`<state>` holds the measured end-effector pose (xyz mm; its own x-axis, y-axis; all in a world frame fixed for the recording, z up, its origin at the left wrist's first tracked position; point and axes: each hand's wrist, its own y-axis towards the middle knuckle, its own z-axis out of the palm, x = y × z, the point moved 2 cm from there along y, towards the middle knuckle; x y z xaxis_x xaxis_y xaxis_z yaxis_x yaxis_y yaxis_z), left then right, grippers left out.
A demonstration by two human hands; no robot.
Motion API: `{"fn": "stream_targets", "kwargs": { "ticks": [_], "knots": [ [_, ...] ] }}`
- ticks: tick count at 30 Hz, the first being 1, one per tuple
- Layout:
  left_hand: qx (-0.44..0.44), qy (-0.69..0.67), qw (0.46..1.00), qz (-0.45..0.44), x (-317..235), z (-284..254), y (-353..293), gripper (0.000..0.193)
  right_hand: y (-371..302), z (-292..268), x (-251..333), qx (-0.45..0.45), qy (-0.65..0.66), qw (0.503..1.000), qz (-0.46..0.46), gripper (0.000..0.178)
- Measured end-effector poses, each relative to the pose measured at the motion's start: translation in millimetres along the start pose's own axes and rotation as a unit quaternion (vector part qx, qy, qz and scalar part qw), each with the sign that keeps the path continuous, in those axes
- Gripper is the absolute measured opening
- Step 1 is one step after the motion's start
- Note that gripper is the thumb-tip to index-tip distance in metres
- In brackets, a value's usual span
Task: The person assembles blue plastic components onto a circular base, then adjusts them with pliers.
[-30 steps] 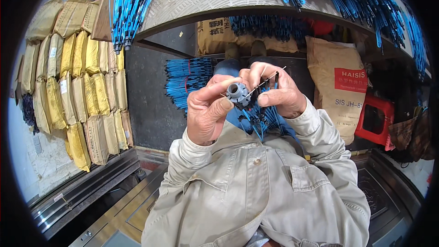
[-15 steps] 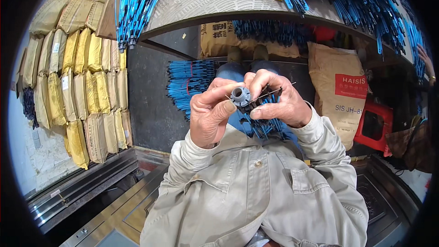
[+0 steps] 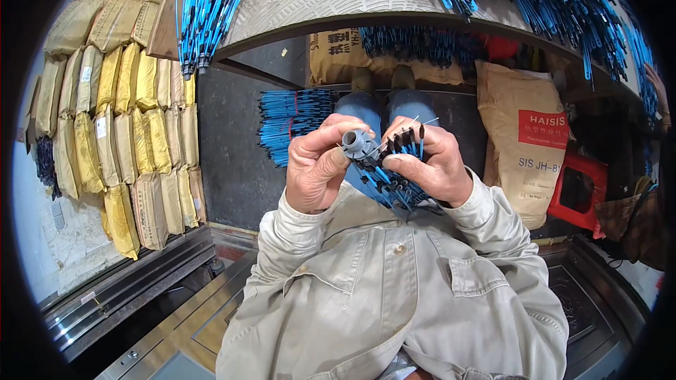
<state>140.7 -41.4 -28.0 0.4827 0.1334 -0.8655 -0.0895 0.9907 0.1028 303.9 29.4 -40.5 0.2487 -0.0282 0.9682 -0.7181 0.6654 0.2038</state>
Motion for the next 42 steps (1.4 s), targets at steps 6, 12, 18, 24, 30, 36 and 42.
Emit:
{"fn": "stream_targets", "kwargs": {
  "ticks": [6,12,18,24,30,36,42],
  "knots": [
    [0.039,-0.009,0.999,0.008,-0.4,0.4,5.9,0.037,6.6,-6.9,8.6,0.057,-0.034,0.998,-0.005,0.016],
    [0.081,-0.005,0.996,-0.037,-3.8,-1.9,12.1,0.033,11.1,-8.7,6.8,0.075,0.03,0.995,0.059,0.024],
    [0.074,0.051,0.994,-0.068,-6.8,6.1,13.9,0.042,9.5,-2.9,-11.5,0.044,0.246,0.968,0.039,0.024],
    [0.073,0.047,0.993,-0.074,-7.9,6.5,12.0,0.041,10.6,-0.2,-7.7,0.054,0.213,0.975,0.039,0.029],
    [0.042,-0.039,0.996,-0.07,-2.8,11.2,7.3,0.036,7.6,2.7,-3.7,0.032,0.15,0.987,0.04,0.034],
    [0.038,-0.042,0.996,-0.062,-3.0,12.0,3.3,0.034,3.4,2.9,-1.8,0.071,0.165,0.983,0.037,0.029],
    [0.039,0.032,0.998,-0.047,-6.4,6.6,0.8,0.034,6.4,1.9,3.3,0.105,0.165,0.981,0.017,0.024]
  ]
}}
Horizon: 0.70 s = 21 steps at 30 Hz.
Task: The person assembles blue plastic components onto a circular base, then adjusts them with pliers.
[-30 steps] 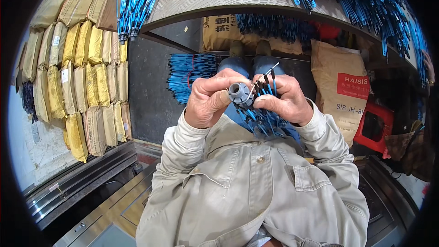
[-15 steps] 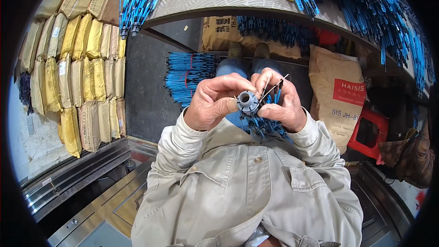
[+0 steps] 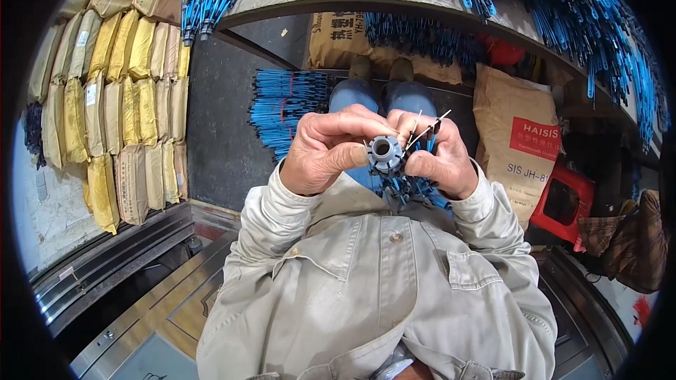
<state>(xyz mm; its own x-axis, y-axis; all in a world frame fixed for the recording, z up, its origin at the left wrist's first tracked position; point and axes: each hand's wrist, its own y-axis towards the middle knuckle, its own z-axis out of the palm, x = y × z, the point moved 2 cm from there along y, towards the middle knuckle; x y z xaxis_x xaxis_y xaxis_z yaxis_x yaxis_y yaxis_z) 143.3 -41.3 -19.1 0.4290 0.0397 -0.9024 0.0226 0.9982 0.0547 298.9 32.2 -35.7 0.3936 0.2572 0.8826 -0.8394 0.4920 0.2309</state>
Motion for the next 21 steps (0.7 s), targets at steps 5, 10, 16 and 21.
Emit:
{"fn": "stream_targets", "kwargs": {
  "ticks": [5,10,16,21],
  "knots": [
    [0.058,0.104,0.99,0.077,-2.9,-6.0,9.2,0.035,6.5,-1.2,3.9,0.005,0.002,1.0,-0.02,0.023],
    [0.137,0.12,0.974,0.135,-6.2,-7.2,20.1,0.036,10.0,-6.4,15.5,0.083,0.041,0.988,0.125,0.024],
    [0.247,0.132,0.947,0.158,-21.4,3.5,43.4,0.039,8.8,-6.5,35.2,0.021,-0.089,0.995,-0.036,0.021],
    [0.004,0.291,0.948,0.131,-30.9,32.0,42.5,0.038,6.5,-14.4,39.6,-0.141,-0.186,0.957,-0.172,0.018]
  ]
}}
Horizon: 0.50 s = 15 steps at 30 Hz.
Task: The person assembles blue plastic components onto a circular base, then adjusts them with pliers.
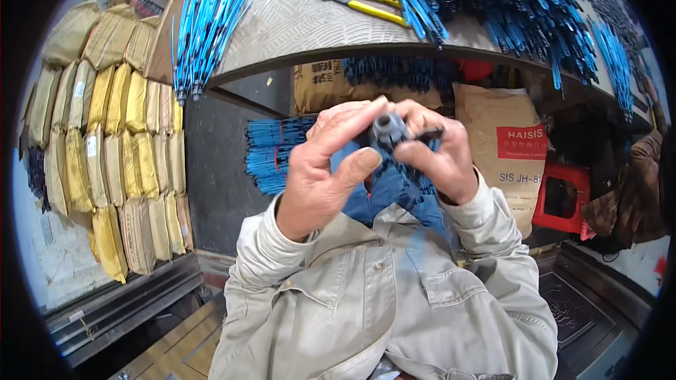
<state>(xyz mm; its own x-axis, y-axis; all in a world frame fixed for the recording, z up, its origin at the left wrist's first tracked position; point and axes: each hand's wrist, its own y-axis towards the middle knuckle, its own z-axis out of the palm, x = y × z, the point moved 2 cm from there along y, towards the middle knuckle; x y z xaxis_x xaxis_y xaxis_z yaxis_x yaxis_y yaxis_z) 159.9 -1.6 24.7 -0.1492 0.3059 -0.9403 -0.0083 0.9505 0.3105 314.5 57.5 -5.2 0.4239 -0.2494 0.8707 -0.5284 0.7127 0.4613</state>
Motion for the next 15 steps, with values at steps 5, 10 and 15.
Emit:
{"fn": "stream_targets", "kwargs": {
  "ticks": [5,10,15],
  "knots": [
    [-0.052,-0.141,0.983,-0.107,25.0,19.3,22.3,0.036,5.4,-11.2,-29.5,-0.077,-0.032,0.99,0.113,0.017],
    [-0.065,-0.271,0.948,-0.155,40.9,16.5,15.6,0.036,-0.4,2.1,-39.8,-0.126,-0.092,0.986,0.063,0.018],
    [-0.102,-0.172,0.972,-0.126,50.2,7.3,1.3,0.034,-4.4,5.0,-40.0,-0.06,-0.02,0.997,0.054,0.013]
  ]
}}
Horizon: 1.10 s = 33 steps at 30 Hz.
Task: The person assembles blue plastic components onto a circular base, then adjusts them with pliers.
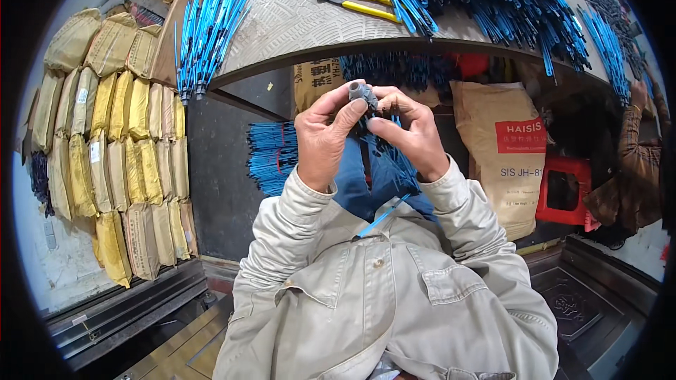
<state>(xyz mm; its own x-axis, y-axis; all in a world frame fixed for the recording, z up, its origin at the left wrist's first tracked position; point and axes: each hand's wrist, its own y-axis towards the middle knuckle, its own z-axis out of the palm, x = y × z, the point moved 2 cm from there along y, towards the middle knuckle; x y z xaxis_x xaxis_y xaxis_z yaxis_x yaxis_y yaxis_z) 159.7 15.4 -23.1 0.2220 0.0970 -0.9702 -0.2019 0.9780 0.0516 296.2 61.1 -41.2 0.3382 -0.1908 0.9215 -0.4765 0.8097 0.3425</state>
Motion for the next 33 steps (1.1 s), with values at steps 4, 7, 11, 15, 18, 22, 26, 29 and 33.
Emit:
{"fn": "stream_targets", "kwargs": {
  "ticks": [4,7,11,15,18,22,26,29,33],
  "knots": [
    [-0.053,0.024,0.996,0.068,5.7,-2.5,-7.8,0.034,-12.3,-1.8,-4.6,-0.018,0.184,0.982,0.032,0.015],
    [-0.073,-0.007,0.995,0.067,4.8,-1.0,-10.8,0.034,-26.0,5.9,-11.7,-0.055,0.068,0.995,0.039,0.017],
    [-0.098,0.011,0.992,0.085,1.5,6.3,-13.9,0.034,-25.9,10.6,-12.0,-0.093,-0.112,0.989,-0.042,0.016],
    [-0.093,0.019,0.992,0.084,2.8,5.5,-13.8,0.034,-22.6,8.4,-11.5,-0.087,-0.146,0.983,-0.065,0.013],
    [-0.088,0.032,0.992,0.088,3.9,6.8,-13.8,0.034,-19.6,4.3,-11.1,-0.069,-0.133,0.987,-0.049,0.012],
    [-0.083,0.045,0.991,0.09,2.5,6.7,-12.5,0.036,-16.1,-1.5,-6.4,-0.034,-0.135,0.99,-0.031,0.011],
    [-0.043,0.009,0.995,0.09,4.8,2.8,-9.2,0.038,-13.8,-2.2,-6.1,-0.006,-0.119,0.993,-0.011,0.01],
    [-0.021,-0.012,0.996,0.086,6.8,2.6,-9.2,0.04,-14.5,-3.3,-7.4,-0.004,-0.086,0.996,0.005,0.01],
    [-0.024,-0.018,0.996,0.082,6.9,6.9,-14.5,0.044,-19.4,-2.3,-6.5,0.018,-0.069,0.995,0.065,0.009]
  ]
}}
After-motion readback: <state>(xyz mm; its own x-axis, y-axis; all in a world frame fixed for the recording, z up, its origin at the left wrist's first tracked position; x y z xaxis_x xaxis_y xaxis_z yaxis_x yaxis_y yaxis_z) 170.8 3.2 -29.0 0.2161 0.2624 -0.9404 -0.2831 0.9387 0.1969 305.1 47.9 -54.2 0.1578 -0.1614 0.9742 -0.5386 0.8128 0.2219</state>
